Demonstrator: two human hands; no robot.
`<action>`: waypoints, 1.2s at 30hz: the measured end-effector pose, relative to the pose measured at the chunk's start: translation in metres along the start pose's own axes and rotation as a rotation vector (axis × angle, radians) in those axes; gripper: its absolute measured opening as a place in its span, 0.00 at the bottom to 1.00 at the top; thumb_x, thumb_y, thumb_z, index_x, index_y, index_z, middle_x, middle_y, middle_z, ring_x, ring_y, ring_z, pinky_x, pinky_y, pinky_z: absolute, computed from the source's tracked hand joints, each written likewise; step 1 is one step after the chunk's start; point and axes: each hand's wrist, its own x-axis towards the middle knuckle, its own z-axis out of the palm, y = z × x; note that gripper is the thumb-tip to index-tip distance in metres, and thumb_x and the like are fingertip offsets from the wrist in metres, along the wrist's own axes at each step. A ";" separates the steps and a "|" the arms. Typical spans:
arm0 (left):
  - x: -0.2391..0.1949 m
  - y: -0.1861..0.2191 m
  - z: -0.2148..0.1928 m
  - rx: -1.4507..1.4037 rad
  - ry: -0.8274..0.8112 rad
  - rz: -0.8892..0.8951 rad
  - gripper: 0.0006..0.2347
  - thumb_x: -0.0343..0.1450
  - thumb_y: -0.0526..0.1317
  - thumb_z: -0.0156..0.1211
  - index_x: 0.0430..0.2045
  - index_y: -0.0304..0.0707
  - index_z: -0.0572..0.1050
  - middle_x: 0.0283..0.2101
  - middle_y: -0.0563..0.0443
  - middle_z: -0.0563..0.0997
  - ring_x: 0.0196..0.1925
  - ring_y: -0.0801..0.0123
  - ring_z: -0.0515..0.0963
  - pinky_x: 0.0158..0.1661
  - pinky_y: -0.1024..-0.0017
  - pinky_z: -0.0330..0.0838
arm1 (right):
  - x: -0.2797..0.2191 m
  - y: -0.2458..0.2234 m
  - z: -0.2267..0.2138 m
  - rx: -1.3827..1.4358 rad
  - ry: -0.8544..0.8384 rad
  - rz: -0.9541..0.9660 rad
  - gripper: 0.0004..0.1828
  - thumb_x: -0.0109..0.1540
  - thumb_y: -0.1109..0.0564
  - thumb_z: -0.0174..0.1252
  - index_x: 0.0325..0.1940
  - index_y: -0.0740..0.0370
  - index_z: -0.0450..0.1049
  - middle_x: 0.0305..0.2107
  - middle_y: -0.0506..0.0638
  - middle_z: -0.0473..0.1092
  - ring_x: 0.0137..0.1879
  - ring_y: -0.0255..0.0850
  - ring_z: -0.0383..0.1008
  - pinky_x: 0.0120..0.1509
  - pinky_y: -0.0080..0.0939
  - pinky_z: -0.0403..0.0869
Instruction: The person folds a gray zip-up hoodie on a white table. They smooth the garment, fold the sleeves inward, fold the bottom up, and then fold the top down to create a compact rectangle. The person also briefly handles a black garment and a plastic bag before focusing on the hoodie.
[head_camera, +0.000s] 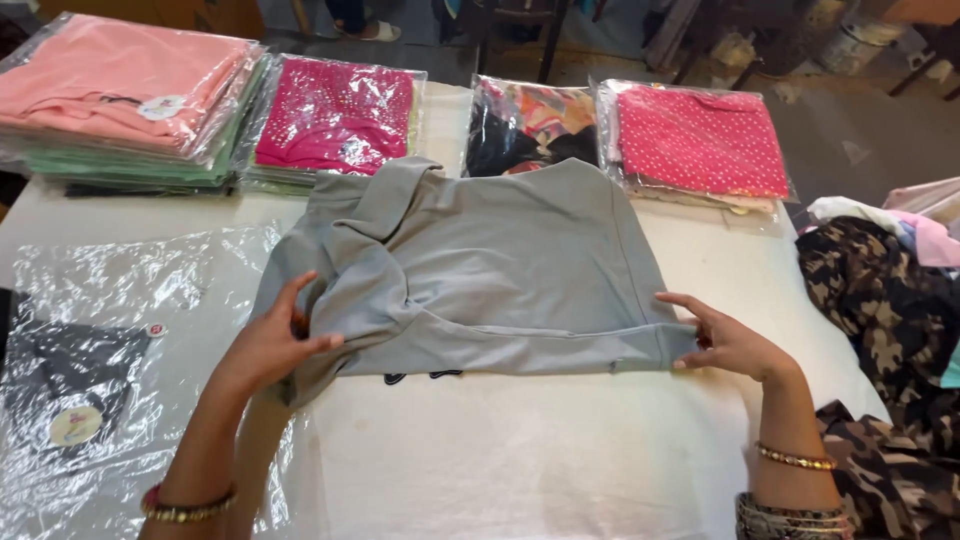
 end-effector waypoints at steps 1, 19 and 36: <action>-0.003 -0.003 0.002 0.130 0.001 0.043 0.41 0.60 0.46 0.74 0.69 0.56 0.56 0.32 0.49 0.77 0.30 0.67 0.78 0.36 0.67 0.75 | 0.007 0.014 -0.001 0.011 0.037 0.019 0.50 0.49 0.65 0.73 0.72 0.43 0.63 0.43 0.49 0.77 0.39 0.38 0.71 0.48 0.41 0.76; -0.027 -0.032 0.000 -0.264 0.065 0.162 0.35 0.66 0.35 0.67 0.71 0.56 0.59 0.41 0.49 0.76 0.40 0.71 0.75 0.42 0.72 0.72 | 0.023 0.038 0.002 0.145 0.197 -0.063 0.32 0.57 0.65 0.64 0.66 0.50 0.73 0.26 0.42 0.67 0.34 0.31 0.65 0.39 0.34 0.68; -0.056 -0.042 -0.005 0.162 -0.098 0.057 0.31 0.67 0.34 0.67 0.66 0.66 0.65 0.26 0.44 0.70 0.28 0.68 0.69 0.33 0.68 0.68 | 0.011 0.046 0.000 -0.220 0.205 0.077 0.20 0.56 0.57 0.71 0.52 0.55 0.79 0.21 0.46 0.66 0.30 0.34 0.63 0.35 0.38 0.67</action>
